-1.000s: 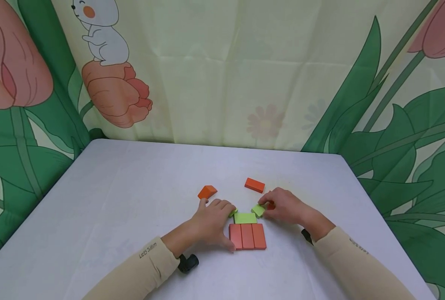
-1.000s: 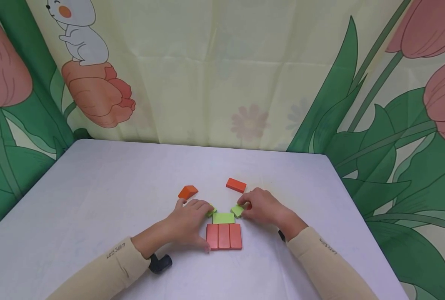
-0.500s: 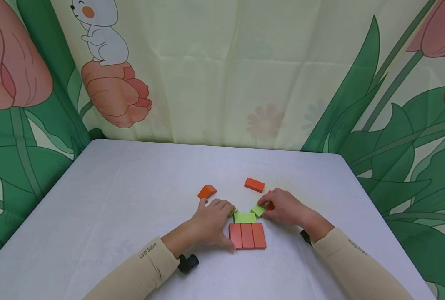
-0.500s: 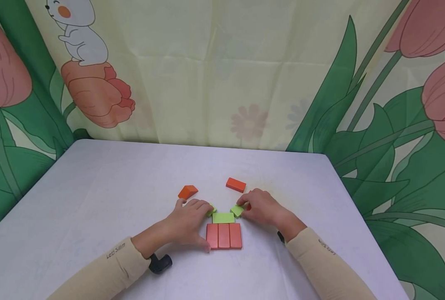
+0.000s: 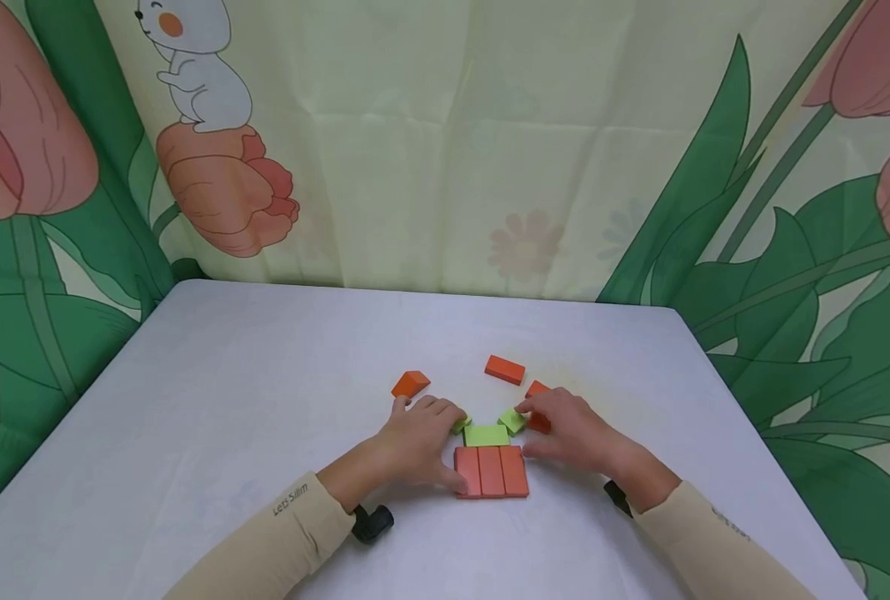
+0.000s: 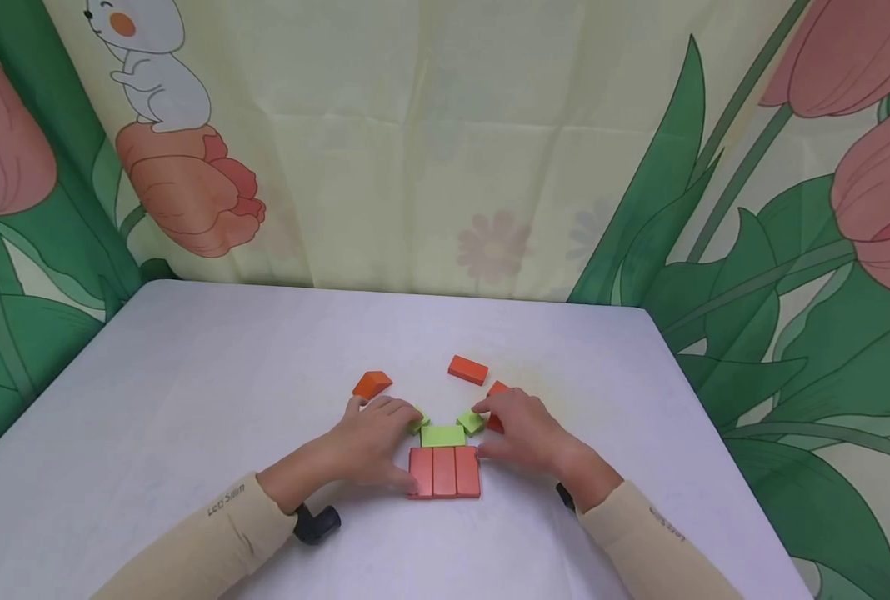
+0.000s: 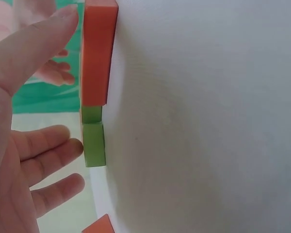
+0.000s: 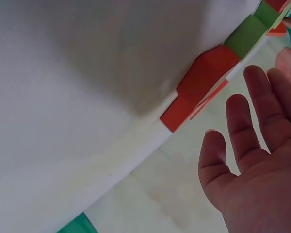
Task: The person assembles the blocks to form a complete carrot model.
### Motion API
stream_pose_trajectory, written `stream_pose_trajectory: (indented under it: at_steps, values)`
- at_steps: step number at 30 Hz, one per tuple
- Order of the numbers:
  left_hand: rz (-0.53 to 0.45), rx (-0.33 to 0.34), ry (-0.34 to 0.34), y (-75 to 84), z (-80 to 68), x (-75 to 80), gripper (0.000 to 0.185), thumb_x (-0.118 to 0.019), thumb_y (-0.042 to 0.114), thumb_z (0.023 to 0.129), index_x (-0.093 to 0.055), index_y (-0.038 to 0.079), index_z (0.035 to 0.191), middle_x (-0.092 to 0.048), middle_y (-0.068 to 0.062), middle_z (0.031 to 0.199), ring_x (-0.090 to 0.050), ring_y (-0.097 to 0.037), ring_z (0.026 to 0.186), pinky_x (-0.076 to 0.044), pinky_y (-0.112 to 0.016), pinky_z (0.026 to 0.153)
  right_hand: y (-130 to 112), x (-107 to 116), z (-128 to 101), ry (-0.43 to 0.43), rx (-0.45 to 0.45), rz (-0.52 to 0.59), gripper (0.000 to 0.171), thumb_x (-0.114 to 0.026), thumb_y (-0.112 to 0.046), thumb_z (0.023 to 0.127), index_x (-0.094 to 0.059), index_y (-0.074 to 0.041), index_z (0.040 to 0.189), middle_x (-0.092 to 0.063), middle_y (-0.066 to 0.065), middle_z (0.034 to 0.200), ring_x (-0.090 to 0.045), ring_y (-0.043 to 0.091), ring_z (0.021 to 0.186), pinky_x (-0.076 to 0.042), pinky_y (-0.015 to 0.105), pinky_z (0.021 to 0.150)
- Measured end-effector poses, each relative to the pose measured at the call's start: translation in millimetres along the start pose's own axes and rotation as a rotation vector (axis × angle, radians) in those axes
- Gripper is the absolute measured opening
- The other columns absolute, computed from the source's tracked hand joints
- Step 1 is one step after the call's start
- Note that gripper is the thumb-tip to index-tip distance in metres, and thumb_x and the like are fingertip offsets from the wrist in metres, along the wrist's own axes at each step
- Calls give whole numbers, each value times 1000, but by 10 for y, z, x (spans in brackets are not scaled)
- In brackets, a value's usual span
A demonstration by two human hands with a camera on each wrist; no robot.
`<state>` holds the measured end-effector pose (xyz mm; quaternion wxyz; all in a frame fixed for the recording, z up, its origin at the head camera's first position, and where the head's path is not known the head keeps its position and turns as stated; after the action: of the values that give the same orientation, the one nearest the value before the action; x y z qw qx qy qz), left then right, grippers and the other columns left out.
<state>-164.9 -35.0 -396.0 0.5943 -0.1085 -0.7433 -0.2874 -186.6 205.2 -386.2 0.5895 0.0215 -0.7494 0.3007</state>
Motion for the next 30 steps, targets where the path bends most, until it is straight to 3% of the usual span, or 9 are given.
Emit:
stream_pose_trajectory:
  at_steps: [8,22,30]
  values:
    - [-17,1,1,-33,31,-4,83,-80,63,74,-54,18,139,-54,2,137,-44,-22,128,-32,-54,98,-97,-73,-67,19,80,16,51,-84,-31,79,-68,-9,122,-63,-4,110,-52,17,97,-46,39,82]
    - [-73,-12,-3,-64,62,-9,76,-78,59,78,-57,16,136,-57,0,134,-45,-22,128,-32,-52,99,-142,-125,-87,-7,23,-12,56,-83,-29,80,-64,-9,128,-63,0,119,-53,20,107,-43,47,92]
    - [-77,-13,8,-60,78,0,72,-79,57,78,-59,16,133,-58,0,132,-47,-22,126,-33,-51,98,-148,-116,-99,2,41,-20,55,-83,-30,81,-64,-9,128,-63,0,119,-52,21,107,-43,48,91]
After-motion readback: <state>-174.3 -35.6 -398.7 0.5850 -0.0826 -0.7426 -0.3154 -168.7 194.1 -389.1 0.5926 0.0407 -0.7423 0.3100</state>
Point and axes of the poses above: each hand's wrist, its own z-axis towards the middle knuckle, its own x-axis out of the back of the hand, y = z × x, the point moved 2 cm from there along z, towards the middle knuckle
